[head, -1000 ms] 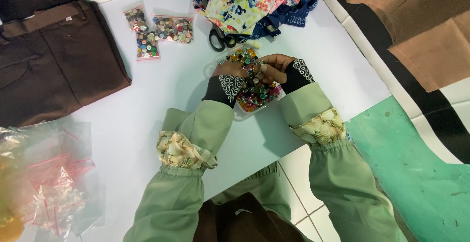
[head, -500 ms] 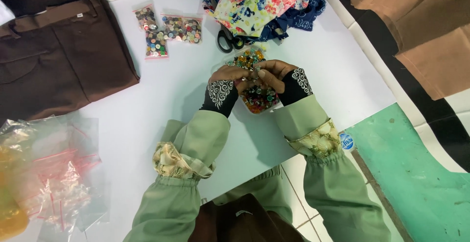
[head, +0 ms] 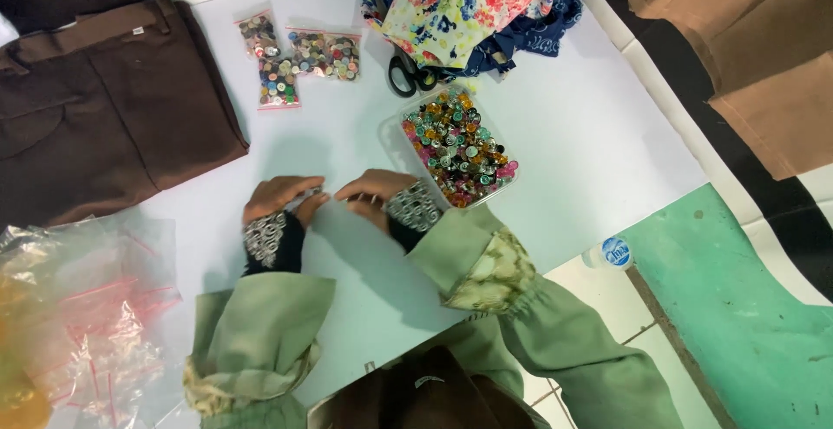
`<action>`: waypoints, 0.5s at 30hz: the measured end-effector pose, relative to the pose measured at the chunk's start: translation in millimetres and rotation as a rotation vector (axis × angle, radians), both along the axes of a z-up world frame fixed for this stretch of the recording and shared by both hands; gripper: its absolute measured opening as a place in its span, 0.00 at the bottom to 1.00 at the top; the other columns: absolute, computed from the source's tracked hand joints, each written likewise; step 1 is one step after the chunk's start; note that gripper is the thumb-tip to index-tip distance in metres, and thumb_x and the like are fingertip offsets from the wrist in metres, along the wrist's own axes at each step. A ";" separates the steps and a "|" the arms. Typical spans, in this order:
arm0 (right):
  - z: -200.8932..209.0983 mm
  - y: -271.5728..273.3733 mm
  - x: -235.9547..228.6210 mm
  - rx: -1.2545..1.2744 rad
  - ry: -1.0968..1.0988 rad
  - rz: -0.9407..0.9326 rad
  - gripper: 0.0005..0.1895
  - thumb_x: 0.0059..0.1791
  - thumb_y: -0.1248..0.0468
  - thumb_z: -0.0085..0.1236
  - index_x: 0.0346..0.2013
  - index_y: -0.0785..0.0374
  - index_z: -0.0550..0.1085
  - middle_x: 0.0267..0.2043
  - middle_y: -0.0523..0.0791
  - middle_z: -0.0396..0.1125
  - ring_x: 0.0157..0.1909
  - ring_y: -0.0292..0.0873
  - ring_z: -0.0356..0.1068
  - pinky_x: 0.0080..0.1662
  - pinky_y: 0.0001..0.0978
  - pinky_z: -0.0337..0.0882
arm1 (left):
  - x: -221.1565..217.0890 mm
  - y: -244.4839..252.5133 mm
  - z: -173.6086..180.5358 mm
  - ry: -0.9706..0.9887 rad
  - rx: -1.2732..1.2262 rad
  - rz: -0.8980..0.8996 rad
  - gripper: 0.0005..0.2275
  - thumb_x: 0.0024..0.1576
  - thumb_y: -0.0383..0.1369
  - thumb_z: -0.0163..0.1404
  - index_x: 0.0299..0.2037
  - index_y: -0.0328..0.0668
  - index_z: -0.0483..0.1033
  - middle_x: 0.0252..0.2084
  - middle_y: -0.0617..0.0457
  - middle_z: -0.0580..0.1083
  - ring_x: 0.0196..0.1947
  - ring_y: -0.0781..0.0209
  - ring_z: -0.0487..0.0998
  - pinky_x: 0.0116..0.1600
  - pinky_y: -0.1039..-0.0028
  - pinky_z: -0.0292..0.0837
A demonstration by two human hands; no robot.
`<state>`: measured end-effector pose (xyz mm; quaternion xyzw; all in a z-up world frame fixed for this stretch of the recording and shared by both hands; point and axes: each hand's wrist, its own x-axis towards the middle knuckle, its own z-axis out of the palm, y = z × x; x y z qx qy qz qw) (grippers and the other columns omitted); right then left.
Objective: The person picks up buttons and places them into small plastic bags, then closes the bags and sets them aside.
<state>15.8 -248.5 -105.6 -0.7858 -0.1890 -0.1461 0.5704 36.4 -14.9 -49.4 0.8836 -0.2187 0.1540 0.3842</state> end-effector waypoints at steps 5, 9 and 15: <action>22.7 72.5 -3.5 -0.537 -0.553 -0.089 0.07 0.56 0.52 0.53 0.42 0.48 0.74 0.34 0.43 0.67 0.34 0.45 0.69 0.38 0.35 0.76 | -54.4 4.3 119.6 0.485 -0.029 0.161 0.20 0.60 0.46 0.58 0.55 0.42 0.79 0.54 0.43 0.77 0.54 0.58 0.75 0.64 0.65 0.66; 35.9 90.8 -16.3 -0.528 -0.713 -0.195 0.12 0.58 0.55 0.48 0.34 0.56 0.69 0.38 0.44 0.62 0.37 0.48 0.62 0.29 0.38 0.66 | -29.1 17.4 71.1 0.302 0.320 0.047 0.12 0.66 0.33 0.52 0.51 0.30 0.79 0.45 0.40 0.78 0.51 0.53 0.77 0.59 0.63 0.70; 46.3 83.1 -27.0 -0.463 -0.640 -0.146 0.16 0.58 0.48 0.46 0.41 0.57 0.71 0.44 0.45 0.63 0.42 0.49 0.63 0.33 0.40 0.68 | -6.5 46.4 11.9 0.097 0.131 -0.028 0.10 0.59 0.40 0.60 0.50 0.67 0.83 0.47 0.69 0.76 0.45 0.64 0.76 0.51 0.72 0.71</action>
